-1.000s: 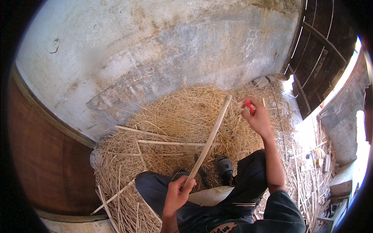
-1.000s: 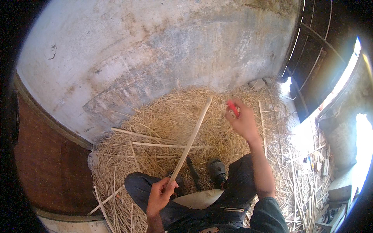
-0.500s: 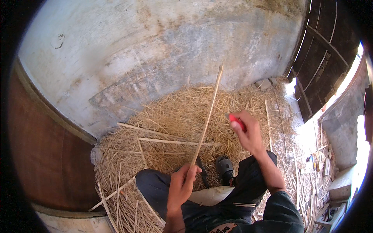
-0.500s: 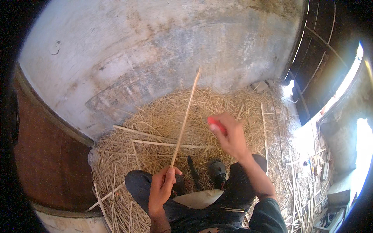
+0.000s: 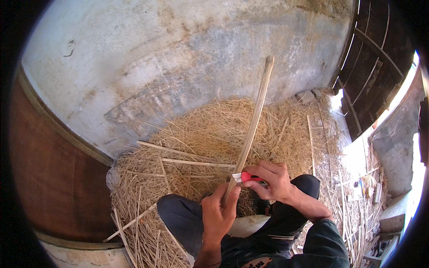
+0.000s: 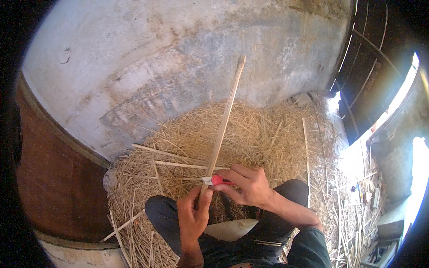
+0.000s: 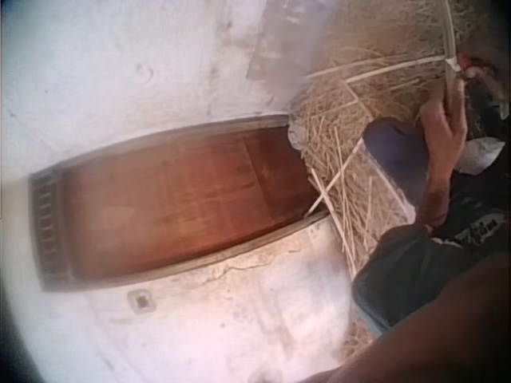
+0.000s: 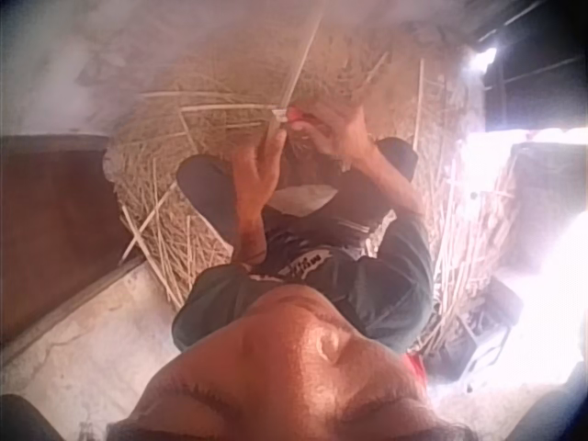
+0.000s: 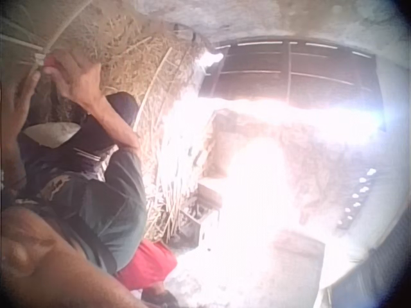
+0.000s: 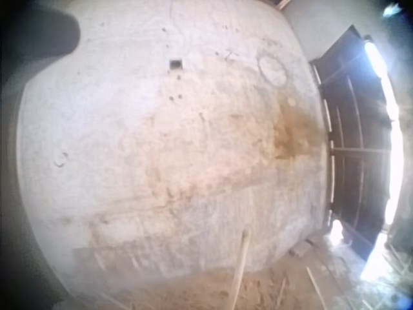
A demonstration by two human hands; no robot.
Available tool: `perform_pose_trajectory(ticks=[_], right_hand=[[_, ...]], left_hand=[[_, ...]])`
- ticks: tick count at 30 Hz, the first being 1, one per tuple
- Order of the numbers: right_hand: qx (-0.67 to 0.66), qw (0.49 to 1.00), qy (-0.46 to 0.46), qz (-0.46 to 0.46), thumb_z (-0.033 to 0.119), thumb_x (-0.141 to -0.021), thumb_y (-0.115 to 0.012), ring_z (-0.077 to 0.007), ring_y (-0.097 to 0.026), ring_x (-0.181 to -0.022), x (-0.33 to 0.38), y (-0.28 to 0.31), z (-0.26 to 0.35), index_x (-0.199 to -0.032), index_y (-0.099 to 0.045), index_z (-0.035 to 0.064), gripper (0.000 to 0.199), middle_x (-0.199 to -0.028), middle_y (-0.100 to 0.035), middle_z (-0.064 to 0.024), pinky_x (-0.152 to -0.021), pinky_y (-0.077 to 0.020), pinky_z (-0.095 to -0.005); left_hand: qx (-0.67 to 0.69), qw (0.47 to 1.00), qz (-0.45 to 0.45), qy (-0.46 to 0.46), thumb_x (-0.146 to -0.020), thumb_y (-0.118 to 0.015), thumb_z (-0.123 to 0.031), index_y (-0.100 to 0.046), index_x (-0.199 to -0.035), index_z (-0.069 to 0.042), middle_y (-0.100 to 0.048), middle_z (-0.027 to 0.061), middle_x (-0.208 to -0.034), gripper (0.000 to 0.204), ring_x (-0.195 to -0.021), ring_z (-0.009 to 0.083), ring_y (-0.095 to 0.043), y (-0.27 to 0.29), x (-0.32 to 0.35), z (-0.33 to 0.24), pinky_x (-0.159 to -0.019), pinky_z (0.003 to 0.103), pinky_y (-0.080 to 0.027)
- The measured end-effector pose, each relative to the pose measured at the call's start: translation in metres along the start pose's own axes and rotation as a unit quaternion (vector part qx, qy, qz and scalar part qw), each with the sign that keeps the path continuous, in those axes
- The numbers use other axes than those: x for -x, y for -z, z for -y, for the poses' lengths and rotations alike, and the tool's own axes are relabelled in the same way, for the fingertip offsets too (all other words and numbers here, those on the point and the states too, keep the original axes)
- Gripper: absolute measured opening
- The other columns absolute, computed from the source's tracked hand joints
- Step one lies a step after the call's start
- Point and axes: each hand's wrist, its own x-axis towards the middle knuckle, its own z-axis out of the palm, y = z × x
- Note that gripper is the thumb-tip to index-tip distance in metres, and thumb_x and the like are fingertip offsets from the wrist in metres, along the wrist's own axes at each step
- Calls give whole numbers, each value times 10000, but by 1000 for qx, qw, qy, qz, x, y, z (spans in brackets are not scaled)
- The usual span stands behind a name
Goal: The person sits on a straw-covered floor and uses a red utility knife to shave the surface of a long, thin bamboo stick. They hold the stick with their left hand and repeatedly scrape the blade along its length to remove the outer layer, rotating the stick to work on different sides.
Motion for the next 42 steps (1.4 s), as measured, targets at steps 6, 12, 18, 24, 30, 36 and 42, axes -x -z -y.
perform_pose_trajectory(ticks=[6, 12, 18, 24, 30, 36, 42], right_hand=[[35, 999, -11, -11, 256, -831, -884, -208, -648, -566, -1, 2, 4, -1105, -784, 124, 320, -744, -632, -18, -483, -509, -350], [66, 998, -15, -10, 275, -829, -882, -195, -657, -565, -1, 3, 6, -1091, -793, 155, 302, -729, -624, -5, -478, -503, -341], [67, 997, -18, -23, 286, -827, -881, -192, -661, -568, -3, 5, 5, -1075, -795, 163, 290, -734, -639, 1, -490, -510, -342], [93, 995, -15, -11, 273, -823, -883, -193, -661, -572, -4, 9, 7, -1071, -794, 155, 289, -732, -640, -3, -499, -514, -339], [97, 994, -13, -41, 262, -821, -885, -194, -649, -565, -7, 9, 0, -1063, -797, 144, 283, -739, -648, -3, -501, -513, -334], [121, 992, -2, -34, 268, -827, -881, -185, -645, -561, -7, 10, 1, -1063, -798, 142, 280, -732, -643, 1, -500, -515, -333], [123, 989, -53, -56, 219, -870, -850, -229, -696, -622, -10, 19, -3, -1043, -800, 86, 224, -822, -731, -43, -560, -556, -337]], left_hand=[[-33, 999, -16, -6, -1047, -695, -277, -709, -986, 8, -583, 113, -624, 292, -493, 157, -512, -2, 3, 0, -489, 350, -403], [-33, 999, -29, -4, -1047, -700, -290, -707, -984, 8, -572, 106, -618, 305, -491, 149, -496, -4, 4, 1, -485, 341, -390], [-27, 999, -20, 13, -1062, -671, -361, -714, -999, 10, -533, 24, -631, 379, -569, 80, -434, -4, 6, 4, -503, 314, -339], [-24, 999, -15, 15, -1060, -675, -361, -700, -964, 12, -502, 23, -610, 386, -550, 82, -419, -2, 8, 5, -500, 315, -333], [-30, 999, -10, 19, -1050, -685, -354, -698, -965, 14, -523, 62, -601, 377, -521, 122, -462, 2, 13, 13, -496, 330, -363], [-56, 998, -1, 21, -1035, -707, -277, -705, -986, 11, -572, 130, -601, 292, -479, 195, -545, 5, 13, 12, -496, 355, -424], [-57, 997, 31, 49, -1041, -698, -324, -703, -969, 15, -566, 96, -598, 346, -506, 159, -544, 8, 19, 19, -495, 343, -406]])
